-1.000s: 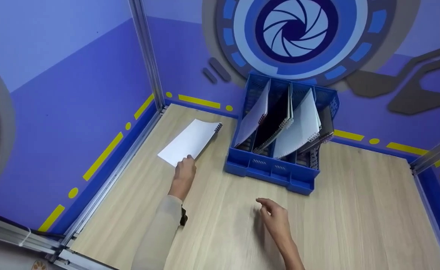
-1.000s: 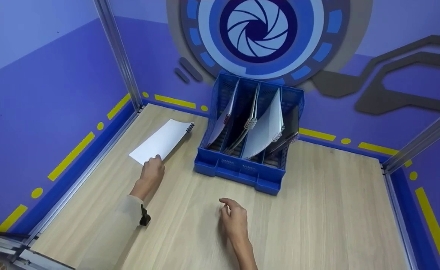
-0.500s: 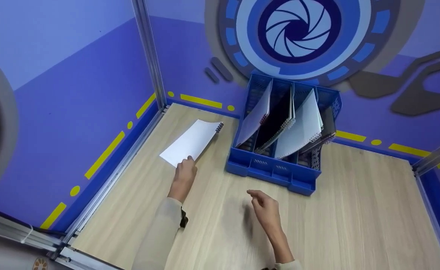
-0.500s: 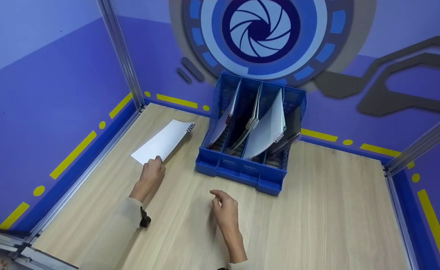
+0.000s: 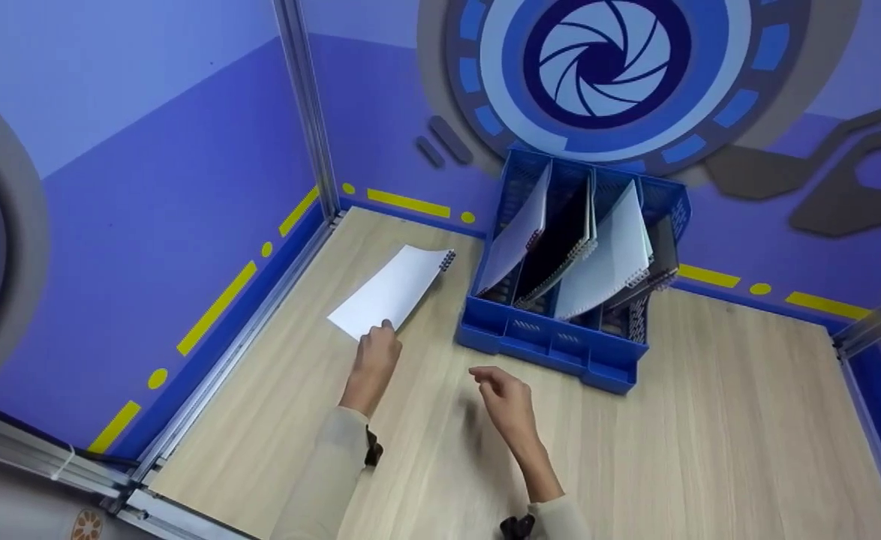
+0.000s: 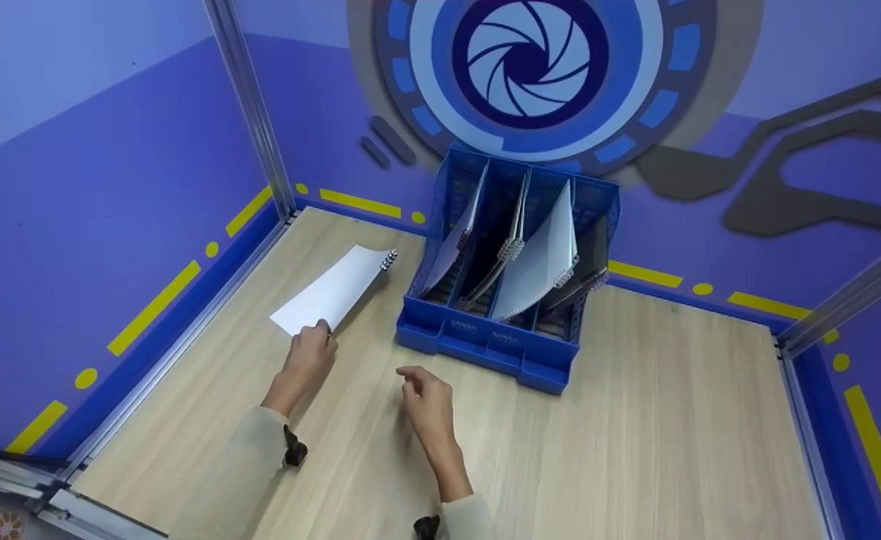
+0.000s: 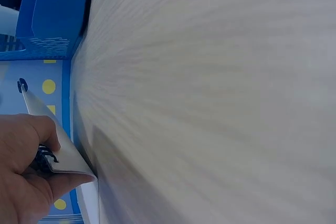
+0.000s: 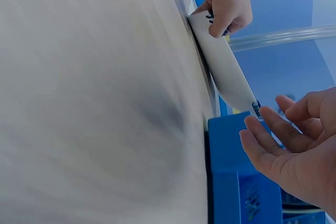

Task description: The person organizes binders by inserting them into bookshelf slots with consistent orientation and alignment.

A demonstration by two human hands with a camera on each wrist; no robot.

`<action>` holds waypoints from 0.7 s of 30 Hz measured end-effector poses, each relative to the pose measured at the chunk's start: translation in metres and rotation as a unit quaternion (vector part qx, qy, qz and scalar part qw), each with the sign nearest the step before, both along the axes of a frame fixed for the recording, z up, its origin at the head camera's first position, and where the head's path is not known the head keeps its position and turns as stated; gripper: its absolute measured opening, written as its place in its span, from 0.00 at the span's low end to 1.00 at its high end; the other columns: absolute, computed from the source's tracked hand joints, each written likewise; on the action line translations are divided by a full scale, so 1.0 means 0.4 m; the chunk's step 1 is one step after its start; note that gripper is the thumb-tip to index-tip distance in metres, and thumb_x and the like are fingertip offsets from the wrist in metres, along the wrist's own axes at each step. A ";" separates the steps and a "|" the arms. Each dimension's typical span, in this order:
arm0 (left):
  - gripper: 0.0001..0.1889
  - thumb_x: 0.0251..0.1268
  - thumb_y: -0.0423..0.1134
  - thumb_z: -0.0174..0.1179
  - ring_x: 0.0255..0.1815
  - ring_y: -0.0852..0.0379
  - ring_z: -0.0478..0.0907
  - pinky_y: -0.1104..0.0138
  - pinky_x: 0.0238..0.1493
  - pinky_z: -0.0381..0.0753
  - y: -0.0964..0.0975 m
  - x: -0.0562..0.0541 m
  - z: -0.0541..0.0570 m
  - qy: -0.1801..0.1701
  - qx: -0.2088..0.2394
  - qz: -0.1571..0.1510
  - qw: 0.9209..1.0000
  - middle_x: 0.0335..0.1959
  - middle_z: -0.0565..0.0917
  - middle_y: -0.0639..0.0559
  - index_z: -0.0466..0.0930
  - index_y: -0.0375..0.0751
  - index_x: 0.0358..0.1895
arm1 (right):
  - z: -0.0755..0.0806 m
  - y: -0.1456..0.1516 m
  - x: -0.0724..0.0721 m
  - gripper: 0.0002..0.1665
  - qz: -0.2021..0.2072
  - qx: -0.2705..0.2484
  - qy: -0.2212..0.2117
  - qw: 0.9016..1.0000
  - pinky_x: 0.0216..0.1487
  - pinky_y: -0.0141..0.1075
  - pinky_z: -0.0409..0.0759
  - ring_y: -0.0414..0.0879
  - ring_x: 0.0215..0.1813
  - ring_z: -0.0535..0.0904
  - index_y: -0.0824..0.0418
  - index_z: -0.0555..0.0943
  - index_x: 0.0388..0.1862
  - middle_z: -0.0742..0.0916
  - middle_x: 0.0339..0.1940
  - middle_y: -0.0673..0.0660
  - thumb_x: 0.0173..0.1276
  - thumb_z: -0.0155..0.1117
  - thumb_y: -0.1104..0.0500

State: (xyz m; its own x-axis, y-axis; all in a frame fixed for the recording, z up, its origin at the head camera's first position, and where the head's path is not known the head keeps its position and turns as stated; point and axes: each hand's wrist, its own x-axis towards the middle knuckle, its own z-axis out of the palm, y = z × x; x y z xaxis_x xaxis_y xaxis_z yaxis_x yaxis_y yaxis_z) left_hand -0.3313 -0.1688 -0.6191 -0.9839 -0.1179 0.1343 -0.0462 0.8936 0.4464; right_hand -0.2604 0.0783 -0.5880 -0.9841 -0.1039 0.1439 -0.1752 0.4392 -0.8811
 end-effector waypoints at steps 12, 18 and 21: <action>0.06 0.70 0.25 0.54 0.16 0.59 0.64 0.69 0.14 0.60 0.026 0.036 -0.009 0.003 0.025 0.013 1.000 0.19 0.68 0.54 0.77 0.23 0.43 | -0.006 -0.079 -0.069 0.12 0.031 -0.032 -0.002 0.999 0.51 0.44 0.84 0.50 0.45 0.88 0.66 0.89 0.45 0.91 0.43 0.61 0.71 0.59 0.68; 0.04 0.70 0.26 0.55 0.17 0.58 0.67 0.66 0.14 0.64 0.046 0.060 -0.010 0.025 0.007 0.037 0.999 0.20 0.79 0.44 0.77 0.26 0.38 | -0.014 -0.110 -0.110 0.13 0.040 -0.055 -0.033 0.997 0.49 0.43 0.84 0.52 0.46 0.88 0.68 0.87 0.47 0.90 0.46 0.62 0.71 0.57 0.68; 0.04 0.69 0.26 0.54 0.18 0.56 0.69 0.64 0.15 0.68 0.052 0.075 -0.008 0.027 0.017 0.048 0.998 0.22 0.81 0.39 0.77 0.27 0.36 | -0.016 -0.123 -0.125 0.14 0.041 -0.071 -0.056 0.995 0.48 0.40 0.84 0.53 0.47 0.88 0.69 0.87 0.49 0.89 0.47 0.65 0.73 0.57 0.67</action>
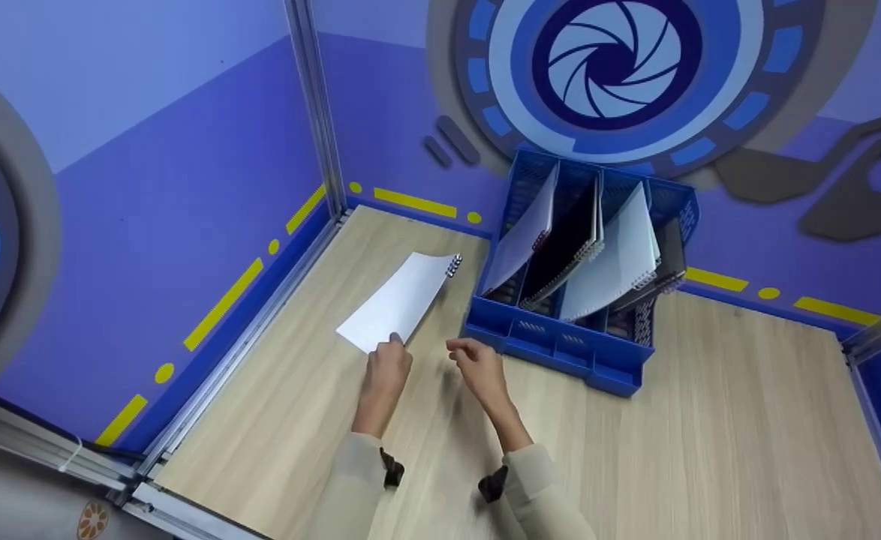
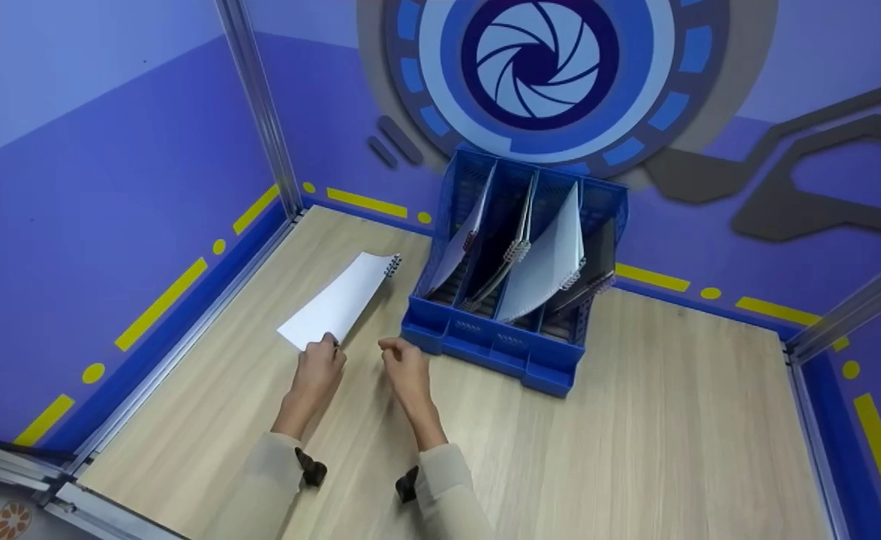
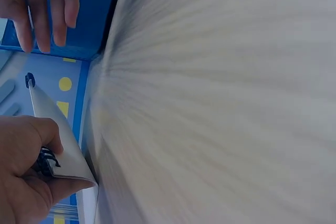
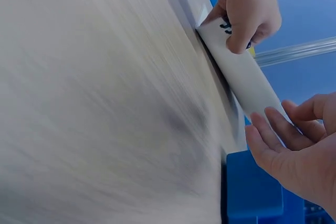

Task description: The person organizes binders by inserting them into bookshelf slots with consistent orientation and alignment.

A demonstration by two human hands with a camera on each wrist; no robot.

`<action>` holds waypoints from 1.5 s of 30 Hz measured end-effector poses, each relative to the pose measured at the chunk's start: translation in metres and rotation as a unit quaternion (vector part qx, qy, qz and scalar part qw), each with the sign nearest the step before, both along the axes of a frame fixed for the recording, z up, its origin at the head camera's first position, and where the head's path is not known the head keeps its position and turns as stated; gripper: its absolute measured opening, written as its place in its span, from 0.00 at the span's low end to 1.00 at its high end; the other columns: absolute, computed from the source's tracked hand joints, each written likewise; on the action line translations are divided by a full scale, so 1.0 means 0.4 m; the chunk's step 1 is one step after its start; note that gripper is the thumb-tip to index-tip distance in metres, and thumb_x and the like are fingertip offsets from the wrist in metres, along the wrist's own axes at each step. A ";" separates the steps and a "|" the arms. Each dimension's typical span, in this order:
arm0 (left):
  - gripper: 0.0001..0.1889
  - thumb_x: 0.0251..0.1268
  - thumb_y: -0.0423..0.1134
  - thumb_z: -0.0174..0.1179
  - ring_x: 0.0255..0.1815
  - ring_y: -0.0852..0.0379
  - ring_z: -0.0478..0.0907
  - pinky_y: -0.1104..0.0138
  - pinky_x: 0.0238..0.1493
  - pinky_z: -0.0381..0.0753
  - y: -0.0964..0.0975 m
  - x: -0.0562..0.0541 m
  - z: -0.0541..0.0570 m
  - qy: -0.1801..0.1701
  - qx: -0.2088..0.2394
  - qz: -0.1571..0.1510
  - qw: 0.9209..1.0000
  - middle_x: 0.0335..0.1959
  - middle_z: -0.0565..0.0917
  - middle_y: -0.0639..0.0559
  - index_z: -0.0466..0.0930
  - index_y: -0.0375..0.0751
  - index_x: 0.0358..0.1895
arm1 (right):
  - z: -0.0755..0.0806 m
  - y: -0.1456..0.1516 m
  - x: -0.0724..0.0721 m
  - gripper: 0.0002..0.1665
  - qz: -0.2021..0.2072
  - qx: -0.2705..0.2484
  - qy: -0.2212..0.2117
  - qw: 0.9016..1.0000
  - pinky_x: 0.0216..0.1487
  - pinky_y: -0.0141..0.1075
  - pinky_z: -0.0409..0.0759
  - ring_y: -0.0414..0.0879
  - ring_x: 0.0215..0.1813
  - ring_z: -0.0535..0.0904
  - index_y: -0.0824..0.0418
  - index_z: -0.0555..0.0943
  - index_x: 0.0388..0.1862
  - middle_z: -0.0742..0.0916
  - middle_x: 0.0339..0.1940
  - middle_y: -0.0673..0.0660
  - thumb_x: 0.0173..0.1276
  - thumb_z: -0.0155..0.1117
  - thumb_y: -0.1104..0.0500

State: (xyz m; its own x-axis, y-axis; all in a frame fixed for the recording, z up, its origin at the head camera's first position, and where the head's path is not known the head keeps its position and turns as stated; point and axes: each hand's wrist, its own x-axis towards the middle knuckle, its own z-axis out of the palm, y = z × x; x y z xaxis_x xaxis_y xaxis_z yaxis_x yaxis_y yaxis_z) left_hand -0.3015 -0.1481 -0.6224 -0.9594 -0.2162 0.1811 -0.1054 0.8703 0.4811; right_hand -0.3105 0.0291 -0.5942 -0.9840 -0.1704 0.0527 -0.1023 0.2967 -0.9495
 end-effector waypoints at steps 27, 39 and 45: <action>0.03 0.71 0.28 0.57 0.24 0.50 0.81 0.60 0.20 0.77 0.060 0.073 0.004 -0.014 0.030 -0.006 0.999 0.29 0.84 0.34 0.76 0.29 0.41 | -0.024 -0.098 -0.078 0.24 0.030 -0.178 -0.150 0.972 0.54 0.59 0.80 0.68 0.53 0.84 0.79 0.76 0.61 0.85 0.51 0.76 0.77 0.59 0.59; 0.05 0.66 0.26 0.62 0.20 0.47 0.84 0.61 0.15 0.77 0.072 0.092 0.013 0.076 -0.056 0.003 0.995 0.21 0.83 0.36 0.75 0.31 0.33 | 0.001 -0.115 -0.084 0.22 0.045 -0.195 -0.183 0.963 0.47 0.54 0.85 0.61 0.47 0.87 0.80 0.73 0.61 0.83 0.51 0.79 0.74 0.58 0.66; 0.07 0.63 0.27 0.64 0.18 0.47 0.83 0.61 0.14 0.77 0.078 0.096 0.019 0.102 -0.064 0.006 0.993 0.20 0.82 0.38 0.75 0.32 0.32 | 0.021 -0.121 -0.091 0.19 0.027 -0.143 -0.164 0.976 0.44 0.51 0.86 0.57 0.41 0.87 0.80 0.74 0.57 0.85 0.48 0.75 0.71 0.55 0.69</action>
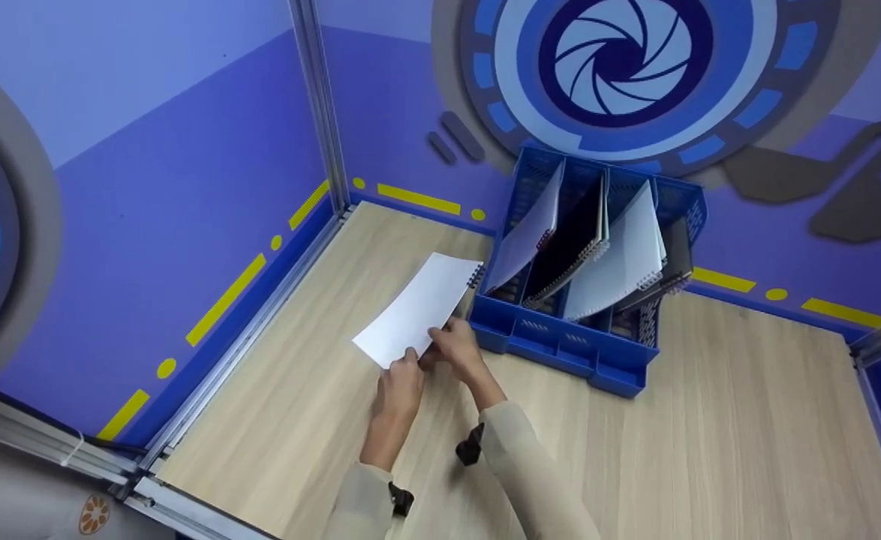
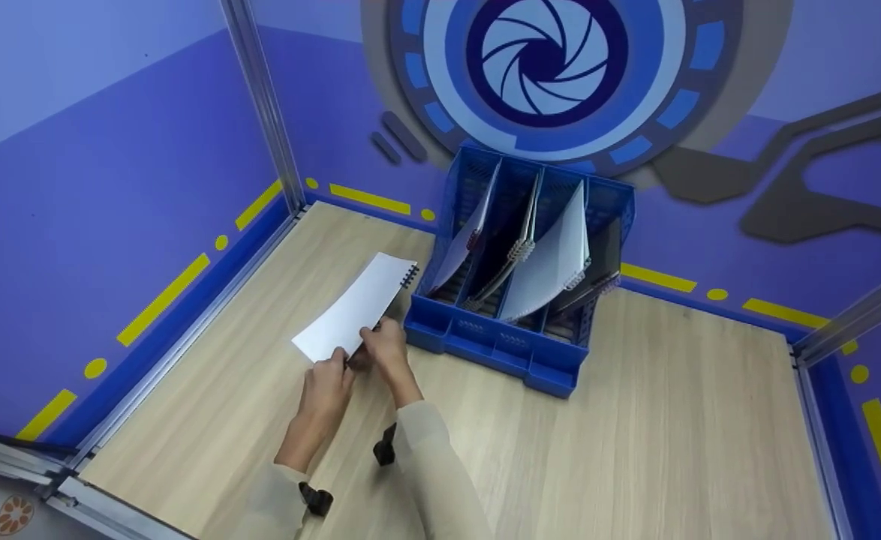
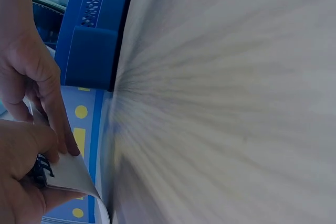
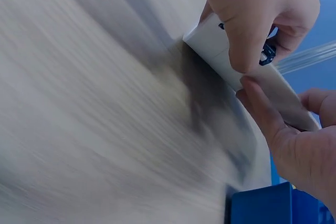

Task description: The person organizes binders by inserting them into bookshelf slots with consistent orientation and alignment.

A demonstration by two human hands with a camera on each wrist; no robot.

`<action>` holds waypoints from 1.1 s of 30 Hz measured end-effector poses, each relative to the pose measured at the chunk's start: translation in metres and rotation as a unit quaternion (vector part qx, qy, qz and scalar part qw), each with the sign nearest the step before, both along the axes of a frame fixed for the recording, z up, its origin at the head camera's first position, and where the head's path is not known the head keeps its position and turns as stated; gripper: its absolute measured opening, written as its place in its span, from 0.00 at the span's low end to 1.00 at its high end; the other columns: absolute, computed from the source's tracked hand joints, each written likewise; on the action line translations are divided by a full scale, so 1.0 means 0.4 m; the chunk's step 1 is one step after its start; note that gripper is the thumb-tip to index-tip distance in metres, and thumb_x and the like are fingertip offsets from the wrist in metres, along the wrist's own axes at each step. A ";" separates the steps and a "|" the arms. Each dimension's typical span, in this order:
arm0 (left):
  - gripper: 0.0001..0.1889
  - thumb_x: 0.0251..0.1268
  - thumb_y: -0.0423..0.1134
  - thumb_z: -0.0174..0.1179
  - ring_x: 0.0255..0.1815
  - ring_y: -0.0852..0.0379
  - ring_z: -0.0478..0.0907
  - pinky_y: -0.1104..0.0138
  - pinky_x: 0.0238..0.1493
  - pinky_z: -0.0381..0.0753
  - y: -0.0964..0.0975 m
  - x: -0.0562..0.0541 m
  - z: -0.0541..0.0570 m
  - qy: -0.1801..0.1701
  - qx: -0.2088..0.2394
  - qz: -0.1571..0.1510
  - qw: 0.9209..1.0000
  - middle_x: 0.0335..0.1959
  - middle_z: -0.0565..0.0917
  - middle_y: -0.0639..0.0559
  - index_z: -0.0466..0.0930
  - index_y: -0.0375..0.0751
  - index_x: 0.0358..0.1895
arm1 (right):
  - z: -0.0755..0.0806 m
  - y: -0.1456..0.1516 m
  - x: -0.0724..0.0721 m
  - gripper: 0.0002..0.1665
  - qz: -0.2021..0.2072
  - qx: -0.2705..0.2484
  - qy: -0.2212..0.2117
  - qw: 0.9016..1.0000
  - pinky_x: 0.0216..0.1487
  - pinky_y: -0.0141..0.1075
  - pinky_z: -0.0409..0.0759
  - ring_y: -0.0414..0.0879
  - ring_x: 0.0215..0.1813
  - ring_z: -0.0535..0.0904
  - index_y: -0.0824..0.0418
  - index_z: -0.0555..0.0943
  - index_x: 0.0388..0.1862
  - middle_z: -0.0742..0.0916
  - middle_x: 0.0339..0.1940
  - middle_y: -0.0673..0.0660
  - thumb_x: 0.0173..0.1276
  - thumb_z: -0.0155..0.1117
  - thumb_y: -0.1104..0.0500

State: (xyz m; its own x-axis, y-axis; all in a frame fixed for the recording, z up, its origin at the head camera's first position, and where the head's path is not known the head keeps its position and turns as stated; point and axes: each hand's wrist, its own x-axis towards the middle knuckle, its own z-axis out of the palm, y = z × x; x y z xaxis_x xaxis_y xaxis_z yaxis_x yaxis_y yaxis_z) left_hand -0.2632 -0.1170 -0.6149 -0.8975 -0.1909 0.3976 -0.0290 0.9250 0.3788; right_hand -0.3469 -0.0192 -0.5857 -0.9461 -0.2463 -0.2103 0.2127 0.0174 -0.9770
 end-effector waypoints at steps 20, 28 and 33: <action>0.16 0.54 0.26 0.73 0.41 0.41 0.87 0.54 0.35 0.85 0.007 -0.011 0.030 0.043 0.103 -0.024 0.993 0.43 0.85 0.40 0.79 0.33 0.45 | 0.066 0.021 0.000 0.17 -0.026 0.004 0.038 0.999 0.42 0.45 0.87 0.63 0.49 0.86 0.80 0.73 0.59 0.83 0.50 0.76 0.76 0.49 0.71; 0.29 0.53 0.27 0.75 0.58 0.35 0.80 0.50 0.52 0.82 -0.009 -0.010 0.024 0.040 0.166 -0.027 0.985 0.61 0.79 0.32 0.76 0.29 0.60 | 0.099 0.025 0.003 0.07 -0.079 0.110 0.123 0.983 0.30 0.35 0.84 0.48 0.33 0.84 0.73 0.79 0.41 0.85 0.34 0.63 0.75 0.56 0.68; 0.37 0.56 0.30 0.74 0.64 0.35 0.77 0.49 0.59 0.78 -0.021 -0.009 0.027 -0.039 0.222 -0.001 0.974 0.67 0.75 0.34 0.69 0.32 0.70 | 0.126 0.045 0.003 0.05 -0.099 0.139 0.168 0.971 0.25 0.32 0.73 0.42 0.25 0.76 0.67 0.79 0.38 0.80 0.26 0.54 0.75 0.58 0.66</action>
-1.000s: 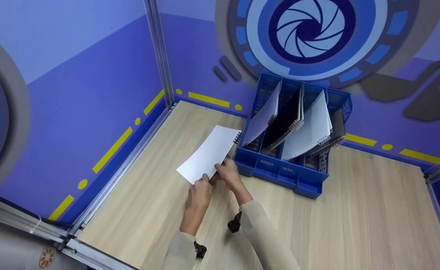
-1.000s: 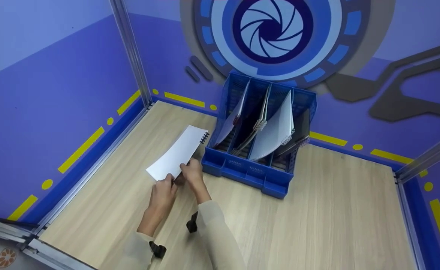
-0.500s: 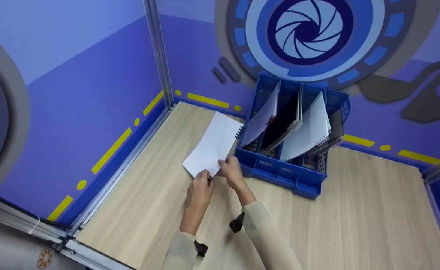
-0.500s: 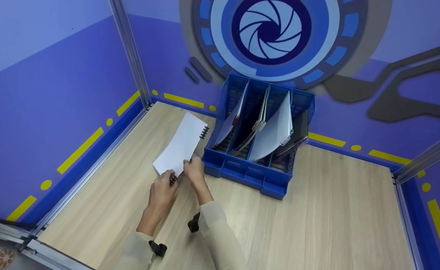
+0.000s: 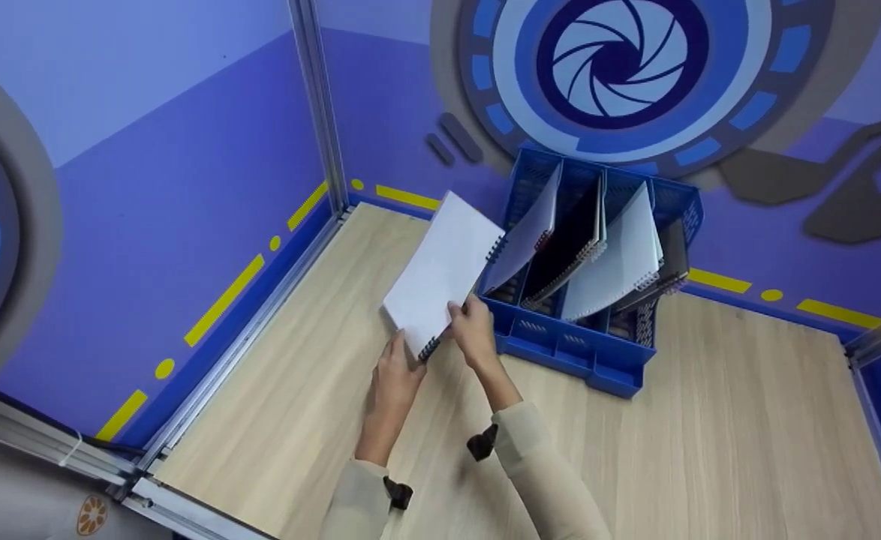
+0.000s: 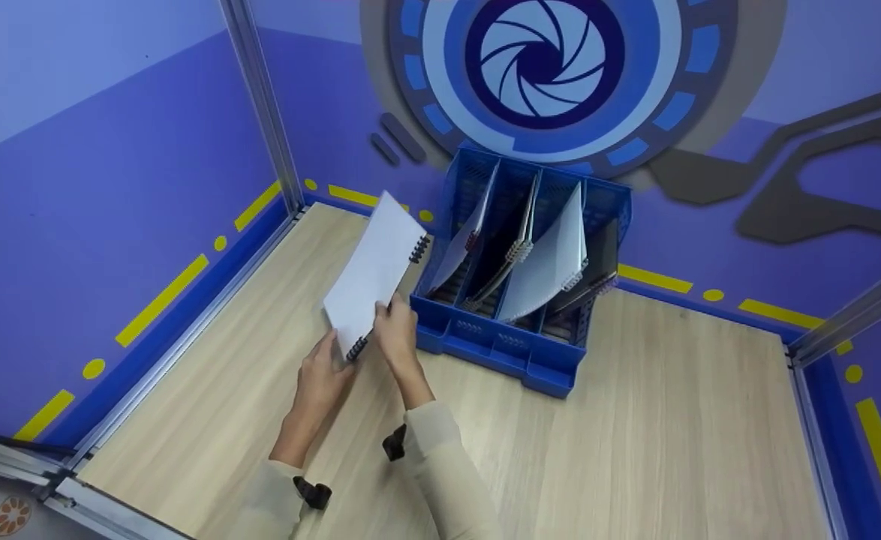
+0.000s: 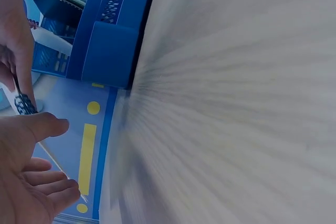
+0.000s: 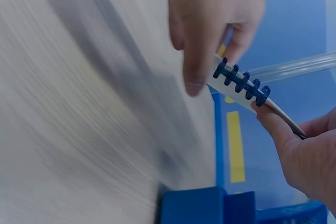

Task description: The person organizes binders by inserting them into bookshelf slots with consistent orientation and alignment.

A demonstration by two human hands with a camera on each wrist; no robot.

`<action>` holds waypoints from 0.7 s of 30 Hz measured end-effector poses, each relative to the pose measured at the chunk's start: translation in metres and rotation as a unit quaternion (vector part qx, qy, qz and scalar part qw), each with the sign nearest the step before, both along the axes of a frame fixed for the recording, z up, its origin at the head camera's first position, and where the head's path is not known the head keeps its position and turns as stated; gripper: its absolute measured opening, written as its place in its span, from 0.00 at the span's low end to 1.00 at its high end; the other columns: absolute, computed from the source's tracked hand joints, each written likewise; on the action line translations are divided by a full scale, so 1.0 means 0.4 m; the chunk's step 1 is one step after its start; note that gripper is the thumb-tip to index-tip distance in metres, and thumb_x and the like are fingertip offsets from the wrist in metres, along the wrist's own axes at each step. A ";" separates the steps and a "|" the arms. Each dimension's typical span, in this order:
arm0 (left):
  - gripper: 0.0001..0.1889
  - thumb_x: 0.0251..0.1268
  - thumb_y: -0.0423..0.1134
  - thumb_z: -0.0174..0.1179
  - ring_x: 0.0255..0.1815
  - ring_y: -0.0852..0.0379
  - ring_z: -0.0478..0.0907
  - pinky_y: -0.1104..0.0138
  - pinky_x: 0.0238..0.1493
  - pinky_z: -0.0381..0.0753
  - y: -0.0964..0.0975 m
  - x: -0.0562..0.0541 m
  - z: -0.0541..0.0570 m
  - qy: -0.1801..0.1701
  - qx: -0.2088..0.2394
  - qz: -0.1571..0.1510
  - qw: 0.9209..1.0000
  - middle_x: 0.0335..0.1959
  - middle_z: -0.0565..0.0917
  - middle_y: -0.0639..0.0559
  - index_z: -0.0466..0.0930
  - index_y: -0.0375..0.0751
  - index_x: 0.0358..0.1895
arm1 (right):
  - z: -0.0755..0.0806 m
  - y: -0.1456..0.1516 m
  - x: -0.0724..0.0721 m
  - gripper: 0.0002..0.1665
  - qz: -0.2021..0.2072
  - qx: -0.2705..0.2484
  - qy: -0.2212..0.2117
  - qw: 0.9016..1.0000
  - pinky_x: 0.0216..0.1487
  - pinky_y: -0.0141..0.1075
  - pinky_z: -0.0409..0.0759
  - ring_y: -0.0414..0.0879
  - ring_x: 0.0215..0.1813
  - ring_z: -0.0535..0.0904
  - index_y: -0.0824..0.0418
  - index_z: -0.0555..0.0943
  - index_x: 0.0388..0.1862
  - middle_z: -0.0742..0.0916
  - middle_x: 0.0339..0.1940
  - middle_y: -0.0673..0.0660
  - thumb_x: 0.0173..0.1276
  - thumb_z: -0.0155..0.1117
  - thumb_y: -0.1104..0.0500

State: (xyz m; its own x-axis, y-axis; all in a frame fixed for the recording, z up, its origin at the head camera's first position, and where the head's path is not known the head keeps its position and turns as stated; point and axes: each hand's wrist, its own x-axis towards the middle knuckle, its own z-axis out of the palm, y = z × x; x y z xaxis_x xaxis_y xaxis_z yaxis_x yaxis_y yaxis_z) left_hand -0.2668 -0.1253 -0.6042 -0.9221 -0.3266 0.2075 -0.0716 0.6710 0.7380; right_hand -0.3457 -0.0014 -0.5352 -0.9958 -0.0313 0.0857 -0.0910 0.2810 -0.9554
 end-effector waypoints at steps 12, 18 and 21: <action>0.27 0.65 0.36 0.66 0.63 0.36 0.77 0.49 0.61 0.77 -0.004 -0.029 -0.012 -0.017 0.041 -0.015 0.999 0.63 0.79 0.33 0.74 0.29 0.66 | 0.071 0.074 0.011 0.23 -0.037 0.017 0.052 0.998 0.23 0.34 0.67 0.44 0.20 0.68 0.57 0.62 0.22 0.67 0.17 0.50 0.76 0.59 0.64; 0.22 0.70 0.37 0.62 0.64 0.39 0.77 0.50 0.62 0.76 0.010 -0.073 -0.023 -0.038 0.059 -0.063 0.996 0.62 0.80 0.35 0.76 0.32 0.64 | 0.092 0.093 0.031 0.16 -0.040 0.004 0.059 0.997 0.25 0.33 0.68 0.45 0.22 0.68 0.60 0.68 0.27 0.69 0.19 0.50 0.77 0.58 0.64; 0.20 0.71 0.36 0.62 0.62 0.42 0.79 0.52 0.61 0.78 0.027 -0.104 -0.032 -0.021 0.053 -0.109 0.992 0.59 0.82 0.37 0.77 0.32 0.62 | 0.103 0.102 0.043 0.14 -0.046 -0.013 0.063 0.997 0.25 0.34 0.69 0.45 0.22 0.69 0.63 0.70 0.28 0.70 0.20 0.52 0.77 0.58 0.64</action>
